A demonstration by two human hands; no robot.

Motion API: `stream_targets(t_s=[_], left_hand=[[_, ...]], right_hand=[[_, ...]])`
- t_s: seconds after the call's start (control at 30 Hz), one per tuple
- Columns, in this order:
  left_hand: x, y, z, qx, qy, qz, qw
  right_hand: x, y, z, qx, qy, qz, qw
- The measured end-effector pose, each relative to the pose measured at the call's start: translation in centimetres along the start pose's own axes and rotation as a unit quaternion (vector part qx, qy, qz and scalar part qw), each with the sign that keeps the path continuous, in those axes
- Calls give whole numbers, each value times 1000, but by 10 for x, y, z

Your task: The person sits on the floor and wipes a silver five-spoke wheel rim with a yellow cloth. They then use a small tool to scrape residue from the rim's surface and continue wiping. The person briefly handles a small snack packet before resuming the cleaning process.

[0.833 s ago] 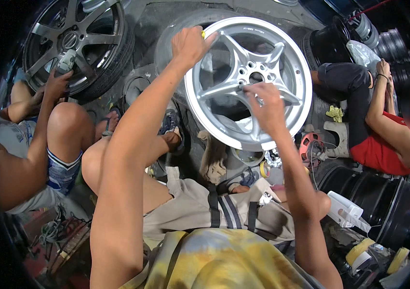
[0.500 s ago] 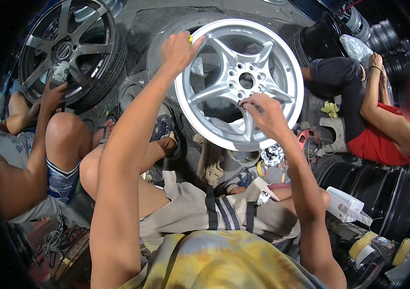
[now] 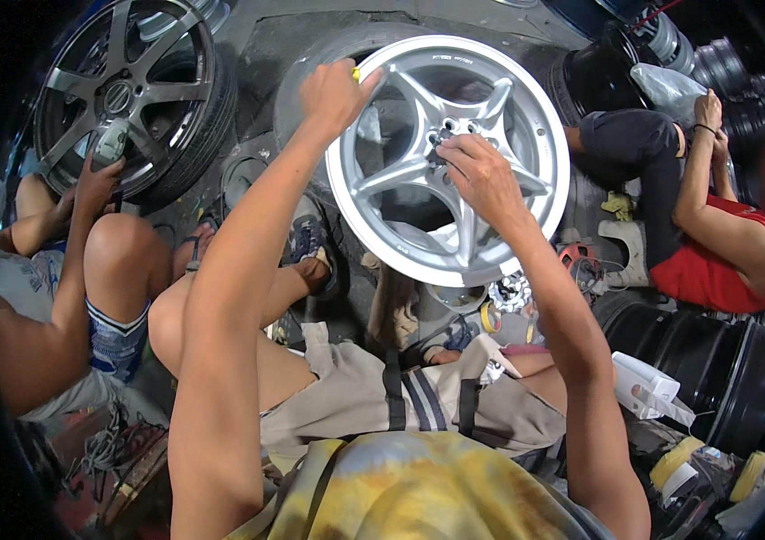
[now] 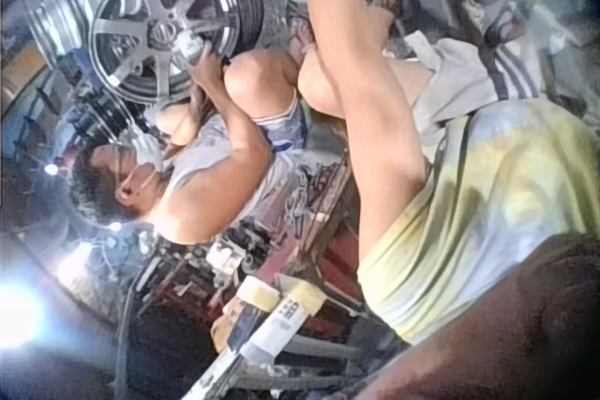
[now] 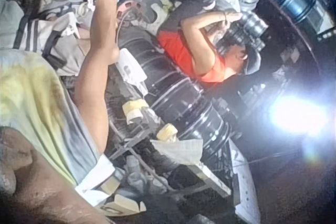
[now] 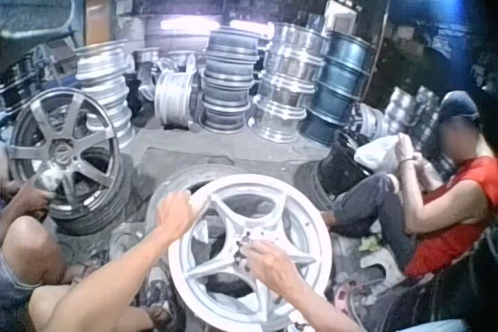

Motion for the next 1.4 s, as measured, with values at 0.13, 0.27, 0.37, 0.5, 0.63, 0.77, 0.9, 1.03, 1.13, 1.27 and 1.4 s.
stream_targets(t_s=[0.13, 0.27, 0.37, 0.5, 0.63, 0.77, 0.9, 1.03, 1.13, 1.27, 1.4], left_hand=[[-1, -1, 2, 12, 2, 12, 1000], [-2, 0, 2, 7, -5, 1, 1000], [-2, 1, 1, 8, -7, -1, 1000], [2, -2, -1, 17, 22, 7, 1000], [6, -3, -3, 4, 6, 2, 1000], [5, -2, -1, 12, 10, -8, 1000], [0, 1, 0, 3, 11, 9, 1000], [2, -1, 2, 4, 7, 5, 1000], [2, -1, 1, 10, 7, 5, 1000], [2, -1, -1, 7, 8, 0, 1000], [2, -3, 1, 17, 4, -4, 1000]], right_hand=[[13, 3, -8, -60, -43, -41, 996], [2, 2, 3, 31, -13, 108, 994], [13, 3, -2, -49, -11, 3, 999], [11, -5, 7, 49, -38, 115, 991], [26, -22, 1, 33, -52, 226, 972], [58, -22, -25, -7, -106, 200, 974], [52, -8, -31, 89, -102, 98, 986], [30, -9, -27, 29, -101, 67, 992], [32, -29, -17, -60, -77, 56, 994], [44, -34, -10, -73, -81, 34, 993], [48, -17, -15, -17, -116, -57, 991]])
Point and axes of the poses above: each hand's wrist, its own y-axis towards the middle knuckle, its own x-axis out of the back of the hand, z = x × y, the point moved 4 cm from there along y, towards the middle knuckle, and after that the axes turned 10 degrees about y, right-handed, at the moved point
